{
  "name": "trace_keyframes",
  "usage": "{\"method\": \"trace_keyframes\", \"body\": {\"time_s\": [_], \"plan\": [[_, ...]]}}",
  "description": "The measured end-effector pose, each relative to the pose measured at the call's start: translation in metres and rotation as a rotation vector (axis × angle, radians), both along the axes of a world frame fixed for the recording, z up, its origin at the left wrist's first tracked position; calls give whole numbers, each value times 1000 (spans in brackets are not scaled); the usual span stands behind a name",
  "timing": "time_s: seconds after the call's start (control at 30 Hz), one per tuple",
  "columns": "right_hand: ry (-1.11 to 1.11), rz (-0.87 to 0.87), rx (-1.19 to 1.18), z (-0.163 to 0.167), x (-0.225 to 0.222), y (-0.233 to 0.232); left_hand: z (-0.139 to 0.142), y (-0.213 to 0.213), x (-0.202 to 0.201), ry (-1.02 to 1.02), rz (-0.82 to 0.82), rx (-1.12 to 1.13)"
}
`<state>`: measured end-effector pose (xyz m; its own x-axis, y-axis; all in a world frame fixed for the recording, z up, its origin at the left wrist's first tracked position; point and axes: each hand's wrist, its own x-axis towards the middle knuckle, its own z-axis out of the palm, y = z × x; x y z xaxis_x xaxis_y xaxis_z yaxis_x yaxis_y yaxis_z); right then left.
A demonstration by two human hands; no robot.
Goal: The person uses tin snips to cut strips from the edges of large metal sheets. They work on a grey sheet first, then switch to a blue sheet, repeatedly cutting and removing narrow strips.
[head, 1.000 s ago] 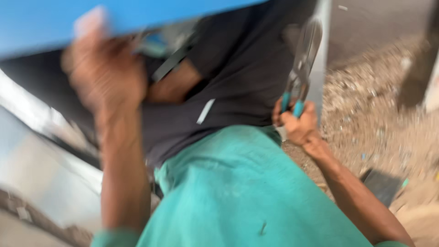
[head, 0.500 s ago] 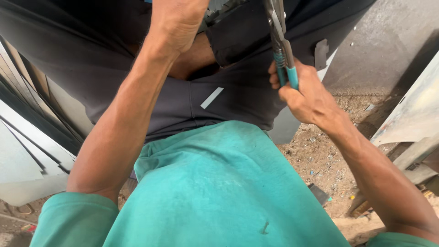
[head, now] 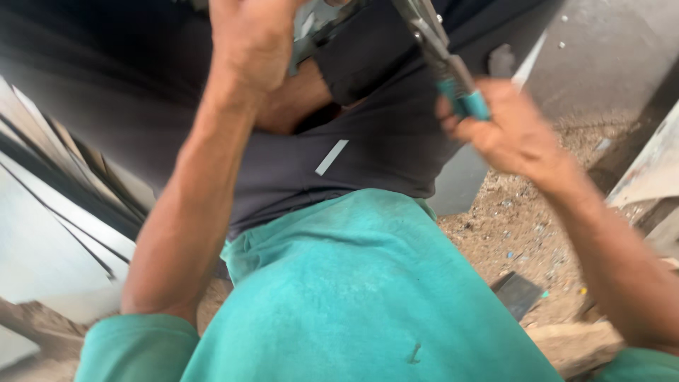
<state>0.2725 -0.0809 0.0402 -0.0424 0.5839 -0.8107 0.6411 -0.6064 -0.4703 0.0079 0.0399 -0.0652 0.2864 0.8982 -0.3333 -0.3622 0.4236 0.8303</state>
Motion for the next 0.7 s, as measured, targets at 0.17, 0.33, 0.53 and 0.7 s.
{"method": "trace_keyframes", "body": {"time_s": [0.17,0.33,0.53,0.7], "plan": [[597,-708,231,-5,-100,-15,5,-10,77,54,-115,188],[575,-866,412,-73,-135,-42,7,-17,99,66,-74,201],[463,-846,611,-87,-144,-35,8,-15,102,44,-70,154],[86,-815,365,-26,-105,-19,31,-7,90,25,20,-80]]}}
